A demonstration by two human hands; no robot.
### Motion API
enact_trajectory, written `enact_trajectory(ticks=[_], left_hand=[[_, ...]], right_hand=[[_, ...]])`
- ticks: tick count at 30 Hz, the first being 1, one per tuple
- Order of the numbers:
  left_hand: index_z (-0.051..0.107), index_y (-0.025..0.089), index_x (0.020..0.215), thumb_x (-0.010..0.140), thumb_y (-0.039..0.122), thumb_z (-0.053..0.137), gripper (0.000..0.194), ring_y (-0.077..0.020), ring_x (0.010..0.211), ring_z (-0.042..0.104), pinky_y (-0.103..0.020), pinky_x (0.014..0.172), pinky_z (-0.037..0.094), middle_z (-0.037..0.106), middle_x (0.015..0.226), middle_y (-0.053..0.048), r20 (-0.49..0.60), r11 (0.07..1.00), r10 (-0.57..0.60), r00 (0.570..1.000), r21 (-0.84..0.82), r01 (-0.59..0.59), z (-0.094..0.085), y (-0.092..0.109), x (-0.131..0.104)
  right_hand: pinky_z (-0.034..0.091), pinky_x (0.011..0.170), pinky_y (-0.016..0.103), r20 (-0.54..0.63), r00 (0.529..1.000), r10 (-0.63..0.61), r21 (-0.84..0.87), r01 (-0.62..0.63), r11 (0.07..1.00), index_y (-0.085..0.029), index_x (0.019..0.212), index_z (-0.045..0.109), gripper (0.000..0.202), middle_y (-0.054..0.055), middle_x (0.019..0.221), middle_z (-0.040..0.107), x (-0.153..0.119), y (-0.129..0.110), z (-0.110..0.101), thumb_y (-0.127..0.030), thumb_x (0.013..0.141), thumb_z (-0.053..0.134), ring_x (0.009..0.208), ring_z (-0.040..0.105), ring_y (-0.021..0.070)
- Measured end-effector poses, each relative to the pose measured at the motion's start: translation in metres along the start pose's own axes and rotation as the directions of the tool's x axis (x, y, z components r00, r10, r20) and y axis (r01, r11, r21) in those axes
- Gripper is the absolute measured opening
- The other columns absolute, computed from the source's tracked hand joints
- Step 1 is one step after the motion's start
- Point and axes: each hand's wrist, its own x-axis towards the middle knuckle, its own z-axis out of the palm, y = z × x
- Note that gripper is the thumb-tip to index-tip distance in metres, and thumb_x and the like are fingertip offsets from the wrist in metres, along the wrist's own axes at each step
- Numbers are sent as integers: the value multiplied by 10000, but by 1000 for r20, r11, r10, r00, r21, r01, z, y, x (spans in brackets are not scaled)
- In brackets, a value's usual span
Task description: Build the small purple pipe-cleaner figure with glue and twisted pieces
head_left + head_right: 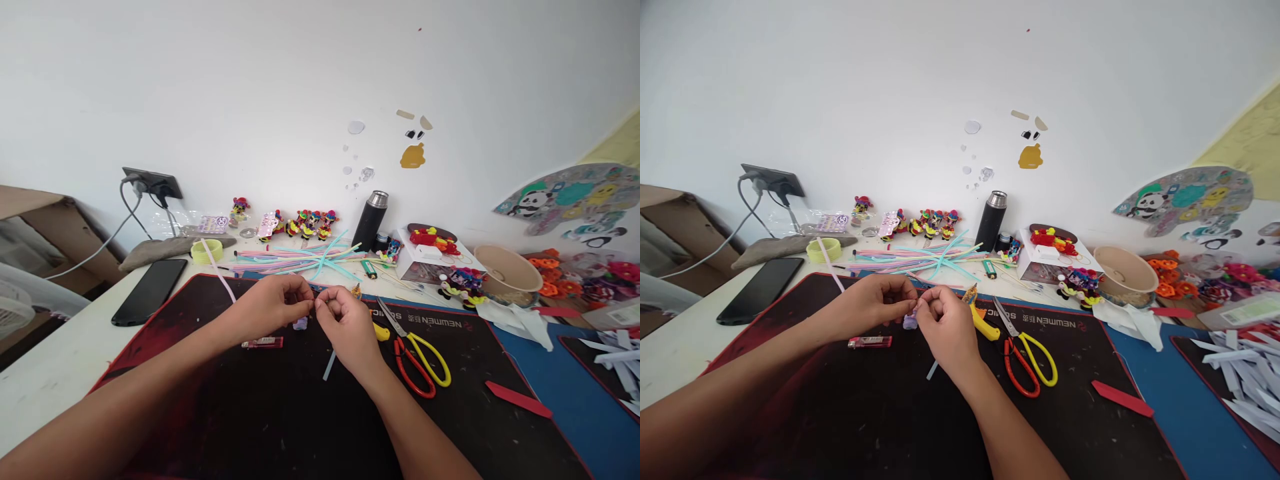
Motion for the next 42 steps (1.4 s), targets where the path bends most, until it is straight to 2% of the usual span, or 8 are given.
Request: enact_trajectory(ticks=[9,17,24,31,37,42], left_hand=[[644,187,820,848,317,655,134,-125,602,540,-223,549,398,634,692,31,20,1000,-5,1000,-2,5,-3,1,0],[669,184,875,899,410,653,228,-138,611,550,-233,549,427,663,711,9,24,1000,21,1000,-8,-21,-4,3,-1],[655,181,853,887,376,644,198,-134,608,535,-240,559,405,655,704,15,31,1000,9,999,8,-9,-5,2,0],[671,182,823,871,348,639,175,-150,661,566,-252,595,408,674,735,6,-8,988,36,999,148,-35,-7,4,-2],[648,186,845,867,352,643,168,-149,636,599,-244,574,441,677,722,6,46,1000,-20,999,-23,21,-6,7,-3],[623,180,842,849,365,668,191,-139,606,605,-224,520,446,653,703,12,21,992,-45,999,-120,47,-2,9,-1]], right_hand=[[237,419,222,40,997,59,92,-63,994,-203,846,602,165,-104,499,395,-1,2,1,-364,878,619,426,324,90],[229,394,212,67,994,81,224,-94,970,-208,844,600,184,-116,504,387,2,6,-1,-380,899,636,383,317,74],[226,389,207,70,992,102,204,-115,972,-204,837,600,185,-115,503,387,0,5,0,-378,874,651,387,311,71],[243,387,200,74,992,100,162,-111,981,-198,825,607,179,-107,495,394,0,3,0,-365,868,656,397,340,76],[235,371,195,95,989,110,277,-132,952,-199,839,607,205,-116,498,396,-1,3,1,-382,867,692,378,309,62],[245,361,188,146,982,118,410,-169,896,-204,862,586,266,-115,503,445,0,-1,-1,-441,880,705,370,304,57]])
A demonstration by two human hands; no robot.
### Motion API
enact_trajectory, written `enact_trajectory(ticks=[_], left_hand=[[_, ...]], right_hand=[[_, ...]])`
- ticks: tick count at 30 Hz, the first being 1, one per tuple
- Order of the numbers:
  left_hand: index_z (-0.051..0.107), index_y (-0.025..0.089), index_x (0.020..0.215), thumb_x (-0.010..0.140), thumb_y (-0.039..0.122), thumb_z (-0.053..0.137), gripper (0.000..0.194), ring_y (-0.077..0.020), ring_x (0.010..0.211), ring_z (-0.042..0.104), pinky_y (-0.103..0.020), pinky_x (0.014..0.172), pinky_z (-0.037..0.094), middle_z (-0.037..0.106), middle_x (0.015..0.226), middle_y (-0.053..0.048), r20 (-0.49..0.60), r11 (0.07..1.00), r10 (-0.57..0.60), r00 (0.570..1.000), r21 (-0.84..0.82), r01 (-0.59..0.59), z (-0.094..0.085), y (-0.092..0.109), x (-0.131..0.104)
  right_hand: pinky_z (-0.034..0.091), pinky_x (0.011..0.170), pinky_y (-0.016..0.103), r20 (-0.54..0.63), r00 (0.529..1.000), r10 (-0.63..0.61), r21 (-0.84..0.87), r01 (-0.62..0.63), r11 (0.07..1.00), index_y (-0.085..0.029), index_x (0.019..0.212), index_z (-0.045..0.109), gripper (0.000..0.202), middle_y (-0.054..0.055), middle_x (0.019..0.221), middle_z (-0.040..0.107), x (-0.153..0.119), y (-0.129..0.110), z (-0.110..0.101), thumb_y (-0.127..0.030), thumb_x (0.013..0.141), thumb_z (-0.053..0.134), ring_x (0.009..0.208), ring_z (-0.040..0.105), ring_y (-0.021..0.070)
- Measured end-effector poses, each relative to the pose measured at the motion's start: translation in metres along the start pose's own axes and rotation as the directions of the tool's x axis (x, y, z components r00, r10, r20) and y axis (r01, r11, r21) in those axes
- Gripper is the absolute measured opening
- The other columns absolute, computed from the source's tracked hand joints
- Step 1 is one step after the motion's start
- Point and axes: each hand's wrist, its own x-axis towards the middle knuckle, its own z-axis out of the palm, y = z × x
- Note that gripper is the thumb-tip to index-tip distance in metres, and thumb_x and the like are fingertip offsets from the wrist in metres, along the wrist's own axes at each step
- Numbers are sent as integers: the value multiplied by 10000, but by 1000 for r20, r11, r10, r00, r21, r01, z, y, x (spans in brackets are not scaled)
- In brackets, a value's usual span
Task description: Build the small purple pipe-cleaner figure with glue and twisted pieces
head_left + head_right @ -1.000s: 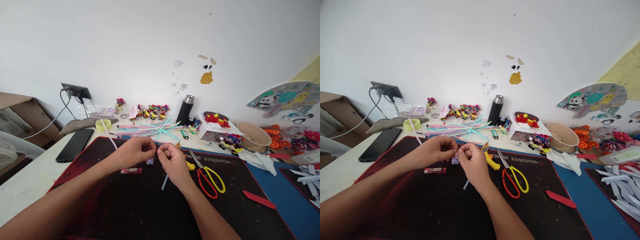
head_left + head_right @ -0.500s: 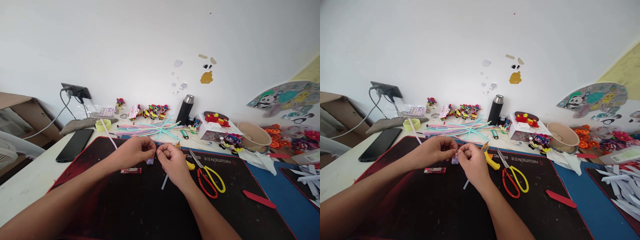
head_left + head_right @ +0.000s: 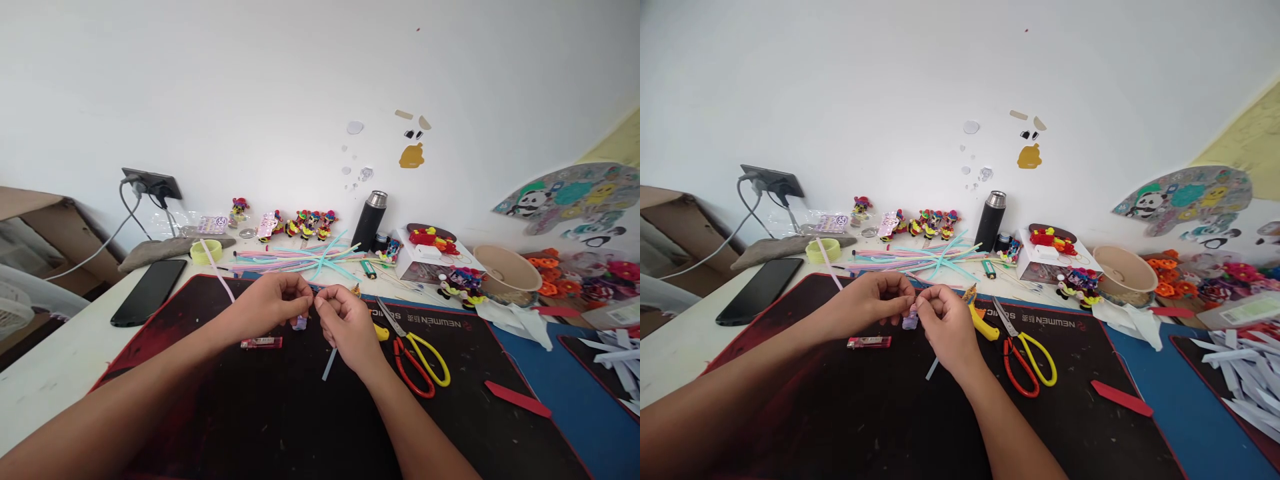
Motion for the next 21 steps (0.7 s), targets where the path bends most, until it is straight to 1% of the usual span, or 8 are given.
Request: enact_trajectory(ticks=[5,12,18,21], left_hand=[[623,174,856,847,390,675,222,-135,599,608,-217,511,437,656,696,8,-14,1000,6,1000,-16,-7,0,-2,0],[633,175,839,827,382,684,213,-134,579,604,-217,499,434,652,685,11,-7,1000,-10,1000,-8,10,2,-3,2],[631,179,834,816,343,668,169,-124,557,587,-211,503,415,635,644,22,34,998,-45,998,-45,47,1,-2,2],[632,180,828,816,343,672,169,-124,554,580,-211,505,408,634,642,23,25,999,-39,999,-11,40,0,-2,2]], right_hand=[[245,362,190,12,1000,-12,-64,12,998,-198,858,592,260,-100,477,491,0,-4,1,-438,887,690,362,347,65],[226,368,201,-36,999,-28,-95,24,995,-203,814,588,237,-124,480,390,0,3,0,-405,864,702,359,300,57],[233,372,205,-38,999,-35,-130,30,991,-204,812,587,207,-119,486,403,1,5,-1,-380,873,678,365,307,60],[233,376,204,-36,999,-37,-129,32,991,-205,814,588,201,-119,488,404,0,6,-1,-374,880,674,368,309,60]])
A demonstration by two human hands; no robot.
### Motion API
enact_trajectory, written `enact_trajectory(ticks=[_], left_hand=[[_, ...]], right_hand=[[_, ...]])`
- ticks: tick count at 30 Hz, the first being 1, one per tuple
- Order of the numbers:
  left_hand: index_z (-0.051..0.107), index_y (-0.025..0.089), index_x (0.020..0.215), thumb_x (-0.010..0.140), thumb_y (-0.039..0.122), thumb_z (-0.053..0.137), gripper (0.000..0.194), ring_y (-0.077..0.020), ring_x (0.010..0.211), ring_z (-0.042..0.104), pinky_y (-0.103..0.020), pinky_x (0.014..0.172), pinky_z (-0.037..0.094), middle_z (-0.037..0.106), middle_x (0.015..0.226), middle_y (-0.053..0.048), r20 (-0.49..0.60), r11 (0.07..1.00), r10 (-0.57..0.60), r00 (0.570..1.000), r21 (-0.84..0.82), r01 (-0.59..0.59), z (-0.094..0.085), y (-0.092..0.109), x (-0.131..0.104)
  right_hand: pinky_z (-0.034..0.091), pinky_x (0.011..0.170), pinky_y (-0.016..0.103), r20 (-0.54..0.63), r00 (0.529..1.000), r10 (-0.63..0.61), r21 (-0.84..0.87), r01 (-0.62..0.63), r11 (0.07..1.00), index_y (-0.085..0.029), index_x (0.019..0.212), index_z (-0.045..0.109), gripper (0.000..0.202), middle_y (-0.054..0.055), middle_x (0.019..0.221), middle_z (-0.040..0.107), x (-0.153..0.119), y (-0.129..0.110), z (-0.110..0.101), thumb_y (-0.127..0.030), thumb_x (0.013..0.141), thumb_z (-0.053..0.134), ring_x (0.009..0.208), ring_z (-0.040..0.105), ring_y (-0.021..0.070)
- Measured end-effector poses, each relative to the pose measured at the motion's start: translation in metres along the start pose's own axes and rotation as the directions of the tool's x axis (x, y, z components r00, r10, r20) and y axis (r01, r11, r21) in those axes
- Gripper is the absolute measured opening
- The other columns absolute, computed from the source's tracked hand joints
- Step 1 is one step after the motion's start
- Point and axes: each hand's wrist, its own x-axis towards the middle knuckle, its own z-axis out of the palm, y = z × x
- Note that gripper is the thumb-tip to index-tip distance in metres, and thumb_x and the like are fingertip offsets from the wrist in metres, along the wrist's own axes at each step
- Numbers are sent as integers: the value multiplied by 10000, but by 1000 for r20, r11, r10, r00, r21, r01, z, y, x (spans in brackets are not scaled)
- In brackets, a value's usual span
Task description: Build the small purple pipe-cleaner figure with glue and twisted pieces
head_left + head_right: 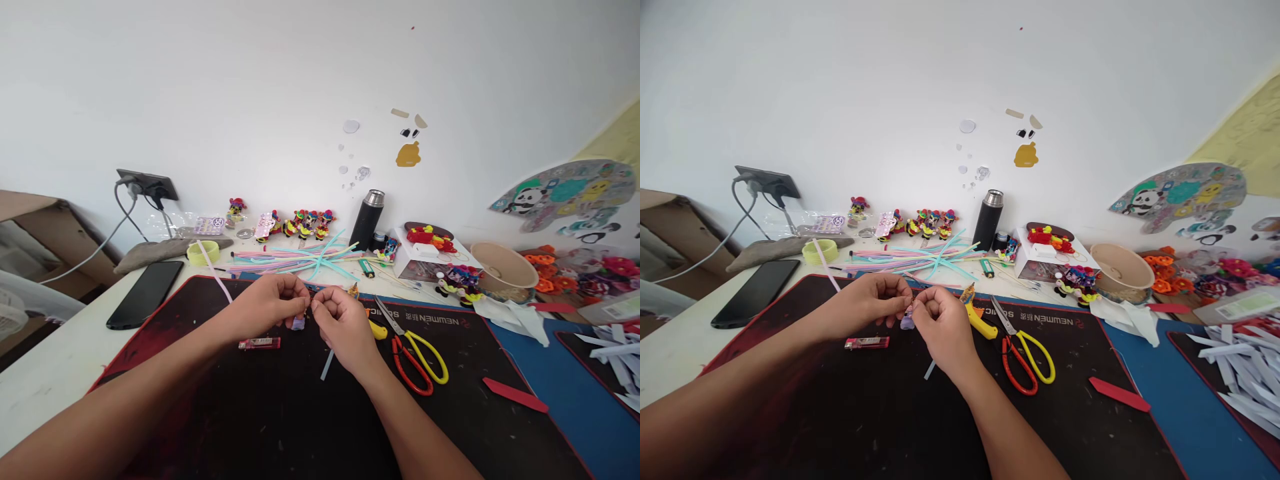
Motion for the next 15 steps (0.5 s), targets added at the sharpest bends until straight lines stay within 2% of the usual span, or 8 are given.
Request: enact_trajectory(ticks=[4,9,15], left_hand=[[632,186,810,823,336,689,161,-126,573,585,-215,526,419,640,652,29,-26,998,23,999,53,-22,-2,-1,-1],[631,182,835,841,350,688,178,-124,576,587,-213,524,417,644,672,23,25,999,-8,1000,39,7,-4,-2,-2],[660,189,862,851,455,695,268,-137,600,610,-224,531,431,683,706,9,75,1000,-9,997,25,7,-11,2,-1]], right_hand=[[233,378,203,11,1000,0,6,0,1000,-204,815,590,191,-115,504,412,-1,1,0,-364,879,674,377,307,59],[239,383,200,18,1000,6,-2,-6,1000,-204,815,592,183,-111,517,410,-1,2,0,-355,883,668,390,314,62],[251,379,204,40,999,17,16,-18,1000,-206,820,591,205,-117,512,416,1,1,-2,-383,881,674,367,294,56]])
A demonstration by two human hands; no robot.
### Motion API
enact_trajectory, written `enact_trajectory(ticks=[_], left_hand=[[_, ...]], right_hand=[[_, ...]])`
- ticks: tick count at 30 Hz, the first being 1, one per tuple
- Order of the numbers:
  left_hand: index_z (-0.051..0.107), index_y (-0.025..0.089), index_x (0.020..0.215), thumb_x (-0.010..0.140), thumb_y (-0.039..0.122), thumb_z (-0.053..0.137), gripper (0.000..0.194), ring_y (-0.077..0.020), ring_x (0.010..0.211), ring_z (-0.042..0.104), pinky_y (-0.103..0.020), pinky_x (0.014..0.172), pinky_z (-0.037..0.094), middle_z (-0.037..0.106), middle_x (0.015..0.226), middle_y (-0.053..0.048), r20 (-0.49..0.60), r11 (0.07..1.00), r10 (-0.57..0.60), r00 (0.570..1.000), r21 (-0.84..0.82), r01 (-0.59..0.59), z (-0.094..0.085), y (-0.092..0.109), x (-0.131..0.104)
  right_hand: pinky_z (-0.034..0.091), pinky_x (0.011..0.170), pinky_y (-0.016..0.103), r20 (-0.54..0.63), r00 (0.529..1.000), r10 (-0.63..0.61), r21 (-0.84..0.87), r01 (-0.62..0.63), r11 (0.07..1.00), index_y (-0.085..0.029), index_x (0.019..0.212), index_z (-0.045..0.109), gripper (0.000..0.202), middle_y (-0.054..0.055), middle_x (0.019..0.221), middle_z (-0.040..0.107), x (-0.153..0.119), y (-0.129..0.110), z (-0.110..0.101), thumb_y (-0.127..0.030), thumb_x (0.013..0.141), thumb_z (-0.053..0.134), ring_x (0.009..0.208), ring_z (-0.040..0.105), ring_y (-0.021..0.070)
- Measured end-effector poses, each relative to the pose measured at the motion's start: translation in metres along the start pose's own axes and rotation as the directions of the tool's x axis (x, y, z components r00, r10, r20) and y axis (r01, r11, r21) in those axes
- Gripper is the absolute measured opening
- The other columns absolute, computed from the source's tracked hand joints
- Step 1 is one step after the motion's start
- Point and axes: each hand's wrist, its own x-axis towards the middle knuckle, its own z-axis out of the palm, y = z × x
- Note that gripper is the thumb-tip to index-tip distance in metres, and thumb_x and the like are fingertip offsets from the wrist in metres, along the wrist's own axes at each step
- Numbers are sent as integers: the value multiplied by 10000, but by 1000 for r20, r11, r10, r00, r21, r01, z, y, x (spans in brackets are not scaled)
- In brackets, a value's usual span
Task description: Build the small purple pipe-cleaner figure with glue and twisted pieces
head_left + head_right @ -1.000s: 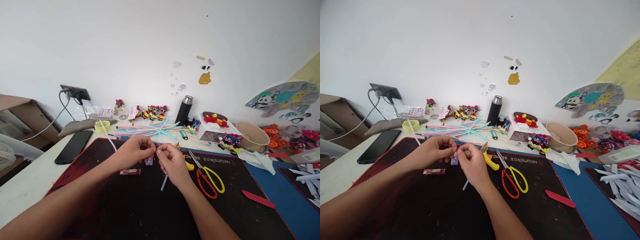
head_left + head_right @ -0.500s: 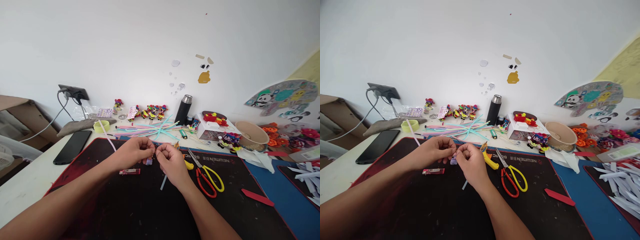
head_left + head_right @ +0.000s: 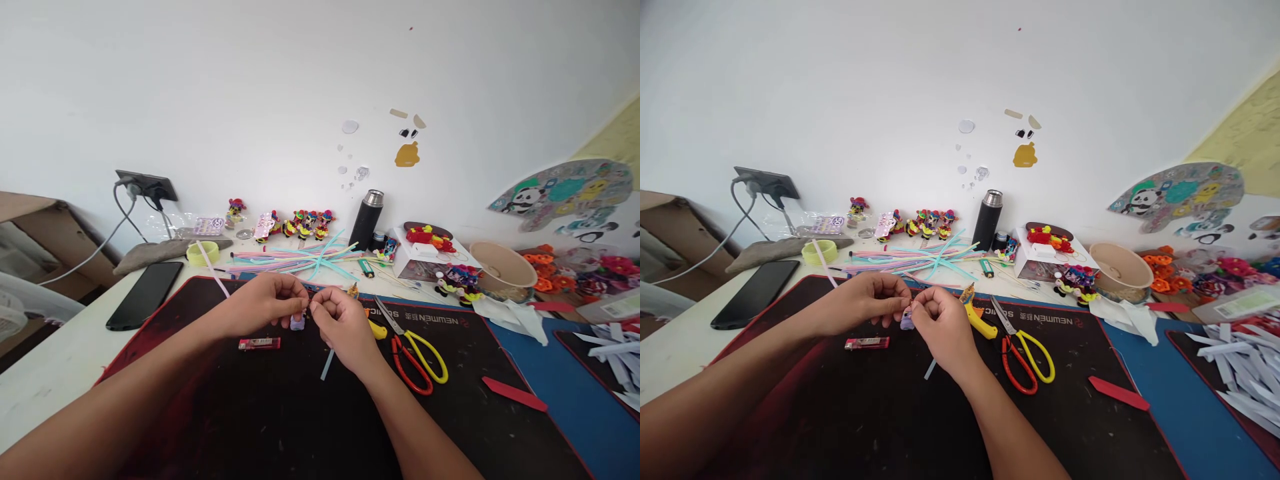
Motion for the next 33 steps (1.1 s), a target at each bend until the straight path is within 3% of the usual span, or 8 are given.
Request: enact_trajectory(ticks=[6,33], left_hand=[[684,187,885,857,507,712,323,-135,644,611,-225,559,449,711,785,-2,-28,1000,21,999,1,-21,-10,2,-2],[690,169,903,882,406,696,238,-131,658,627,-214,561,468,734,793,-7,134,998,-4,991,61,-4,-13,2,-2]], right_hand=[[237,375,203,19,1000,-2,-22,2,1000,-207,830,594,199,-120,527,401,0,-1,-2,-381,896,665,367,295,53],[249,386,195,97,995,21,-48,-16,999,-198,851,610,153,-101,560,456,-2,1,-1,-327,922,650,386,350,53]])
